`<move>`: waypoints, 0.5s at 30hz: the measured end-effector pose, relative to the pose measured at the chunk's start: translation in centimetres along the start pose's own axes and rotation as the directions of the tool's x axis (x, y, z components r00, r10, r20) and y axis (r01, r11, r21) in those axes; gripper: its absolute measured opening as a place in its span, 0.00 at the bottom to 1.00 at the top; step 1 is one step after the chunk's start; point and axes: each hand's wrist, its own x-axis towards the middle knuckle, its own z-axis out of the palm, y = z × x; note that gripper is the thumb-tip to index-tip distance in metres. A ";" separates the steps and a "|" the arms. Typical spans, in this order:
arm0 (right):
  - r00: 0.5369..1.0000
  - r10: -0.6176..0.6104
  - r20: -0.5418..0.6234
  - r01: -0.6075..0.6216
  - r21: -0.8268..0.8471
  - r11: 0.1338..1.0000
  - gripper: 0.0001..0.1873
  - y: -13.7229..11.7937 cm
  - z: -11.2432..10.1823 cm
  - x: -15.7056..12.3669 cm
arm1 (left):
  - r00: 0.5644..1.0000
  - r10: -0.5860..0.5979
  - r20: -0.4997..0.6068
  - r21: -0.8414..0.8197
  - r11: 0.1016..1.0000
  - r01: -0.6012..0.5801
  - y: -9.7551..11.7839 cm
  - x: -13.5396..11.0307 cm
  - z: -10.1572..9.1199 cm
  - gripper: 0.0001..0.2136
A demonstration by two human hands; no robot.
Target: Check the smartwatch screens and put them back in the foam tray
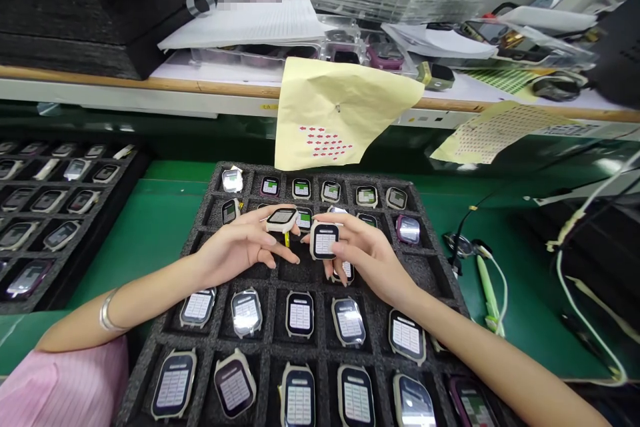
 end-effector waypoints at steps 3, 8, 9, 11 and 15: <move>0.995 -0.042 -0.092 0.032 -0.107 0.994 0.14 0.2 0.1 -0.1 | 0.999 -0.021 0.038 -0.015 1.000 0.022 -0.2 0.1 -0.2 0.25; 0.990 -0.081 -0.117 0.059 -0.181 0.982 0.11 0.1 0.3 -0.3 | 0.999 -0.042 0.033 0.025 0.999 0.041 -0.6 0.4 -0.6 0.18; 0.990 -0.087 -0.114 0.065 -0.180 0.982 0.11 0.0 0.3 -0.4 | 0.998 -0.050 0.032 0.023 0.999 0.050 -0.6 0.4 -0.6 0.17; 0.989 -0.094 -0.113 0.073 -0.172 0.982 0.12 -0.1 0.2 -0.4 | 0.998 -0.058 0.034 0.002 0.998 0.058 -0.6 0.5 -0.5 0.18; 0.990 -0.097 -0.106 0.080 -0.154 0.985 0.12 -0.1 0.0 -0.4 | 0.995 -0.081 0.053 -0.054 0.995 0.083 -0.6 0.5 -0.4 0.19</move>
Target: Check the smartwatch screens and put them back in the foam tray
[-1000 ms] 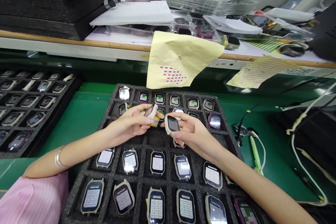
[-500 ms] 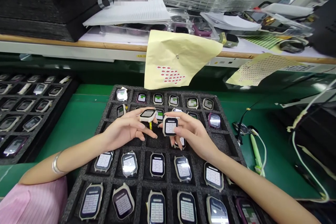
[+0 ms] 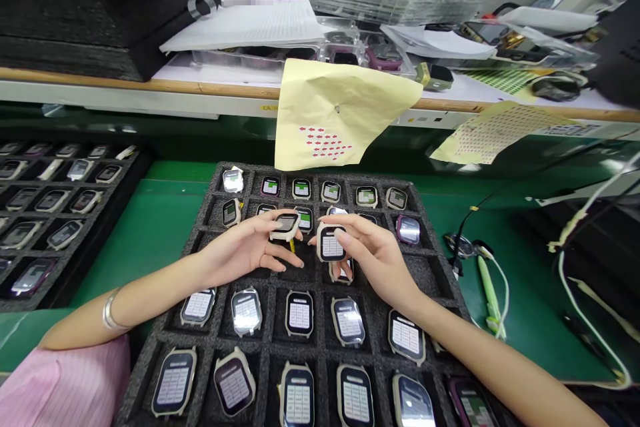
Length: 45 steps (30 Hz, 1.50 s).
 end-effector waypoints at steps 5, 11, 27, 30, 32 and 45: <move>1.000 -0.008 0.007 0.008 0.007 1.000 0.12 0.0 -0.2 0.0 | 0.999 -0.034 -0.012 -0.018 0.999 0.033 0.2 -0.1 0.1 0.19; 1.000 0.000 -0.026 0.000 -0.012 1.000 0.13 -0.2 -0.1 0.0 | 0.999 0.004 0.034 -0.096 0.995 -0.001 0.1 -0.1 0.1 0.19; 1.000 0.008 -0.021 -0.009 -0.032 0.999 0.12 -0.2 0.0 0.0 | 0.972 0.219 -0.080 0.243 0.950 -0.194 -0.6 -0.2 0.8 0.12; 1.000 0.007 -0.029 -0.008 -0.059 0.998 0.12 -0.2 0.1 -0.1 | 0.950 0.300 -0.089 0.362 0.898 -0.249 -0.9 -0.2 0.8 0.09; 1.000 0.005 -0.028 -0.006 -0.061 0.998 0.12 -0.2 0.1 -0.1 | 0.931 0.356 -0.080 0.426 0.857 -0.291 -1.0 -0.2 0.8 0.09; 0.999 0.019 -0.041 -0.021 -0.032 0.999 0.15 -0.1 0.1 -0.2 | 0.978 0.200 -0.054 0.135 0.972 -0.192 -0.7 -0.5 1.1 0.10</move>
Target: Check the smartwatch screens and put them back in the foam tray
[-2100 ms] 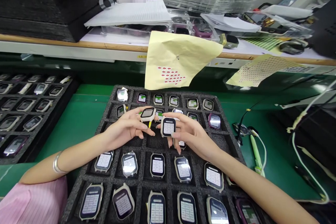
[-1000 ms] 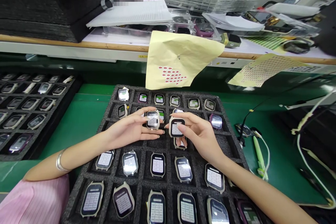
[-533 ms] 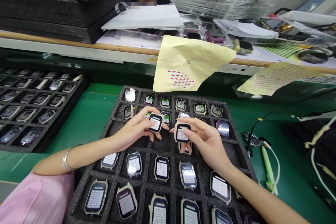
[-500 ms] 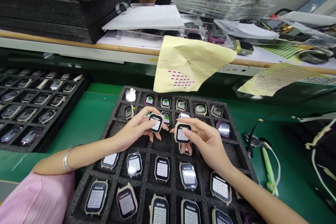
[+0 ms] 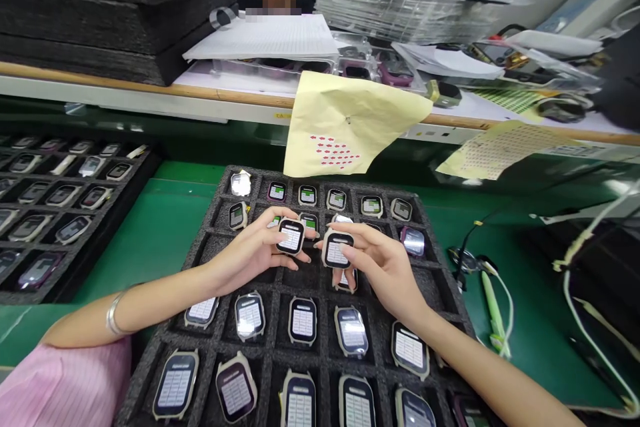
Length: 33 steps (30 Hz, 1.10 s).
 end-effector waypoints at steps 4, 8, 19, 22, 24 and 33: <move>0.999 0.021 -0.036 -0.021 -0.009 1.000 0.14 -0.2 0.2 -0.1 | 0.993 -0.097 0.074 -0.090 0.991 0.103 0.0 0.1 -0.3 0.13; 0.998 0.025 -0.049 -0.026 -0.026 0.999 0.14 -0.3 0.1 -0.2 | 0.995 -0.084 0.059 -0.055 0.995 0.088 -0.1 0.1 -0.3 0.20; 1.000 -0.020 -0.013 0.020 0.029 0.999 0.13 -0.1 -0.3 -0.2 | 0.998 0.036 -0.049 0.106 0.994 -0.031 -0.6 0.1 0.3 0.21; 1.000 -0.024 0.002 0.024 0.018 1.000 0.12 -0.2 -0.2 -0.2 | 0.997 0.066 -0.031 0.145 0.988 -0.061 -0.6 0.1 0.1 0.21; 1.000 -0.024 0.006 0.024 0.008 1.000 0.12 -0.3 -0.1 -0.2 | 0.997 0.079 -0.024 0.175 0.982 -0.073 -0.6 0.1 -0.1 0.20; 1.000 0.018 0.021 -0.017 -0.015 1.000 0.17 0.2 -0.5 0.0 | 0.997 0.055 -0.054 0.069 0.996 -0.051 -0.4 0.2 0.1 0.23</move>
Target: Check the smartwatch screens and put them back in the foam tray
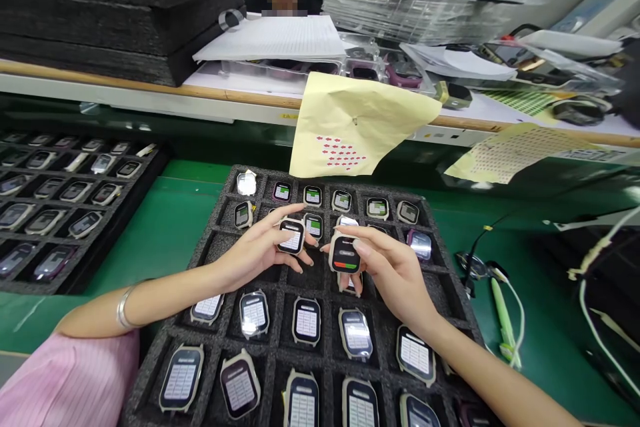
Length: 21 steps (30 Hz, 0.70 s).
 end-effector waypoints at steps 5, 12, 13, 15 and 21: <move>1.000 -0.014 0.004 0.014 0.017 1.000 0.16 -0.3 0.2 -0.1 | 0.999 0.024 0.022 -0.022 0.999 -0.023 -0.1 -0.1 0.3 0.23; 0.999 0.002 -0.046 -0.002 -0.005 1.000 0.13 -0.7 0.8 -0.2 | 0.997 0.040 0.059 0.036 0.998 -0.042 -0.3 -0.4 0.3 0.23; 0.999 0.002 -0.050 -0.002 -0.007 1.000 0.12 -0.8 0.8 -0.3 | 0.997 0.040 0.064 0.044 0.998 -0.043 -0.4 -0.4 0.2 0.22; 0.999 -0.006 -0.033 0.007 0.023 1.000 0.12 -1.3 0.9 -0.7 | 0.995 0.043 0.087 0.064 0.997 -0.048 -0.4 -0.5 0.2 0.21; 0.972 -0.061 0.226 -0.021 0.345 0.938 0.29 -6.0 2.6 -3.2 | 0.994 0.049 0.097 0.091 0.994 -0.058 -0.1 -0.9 0.8 0.15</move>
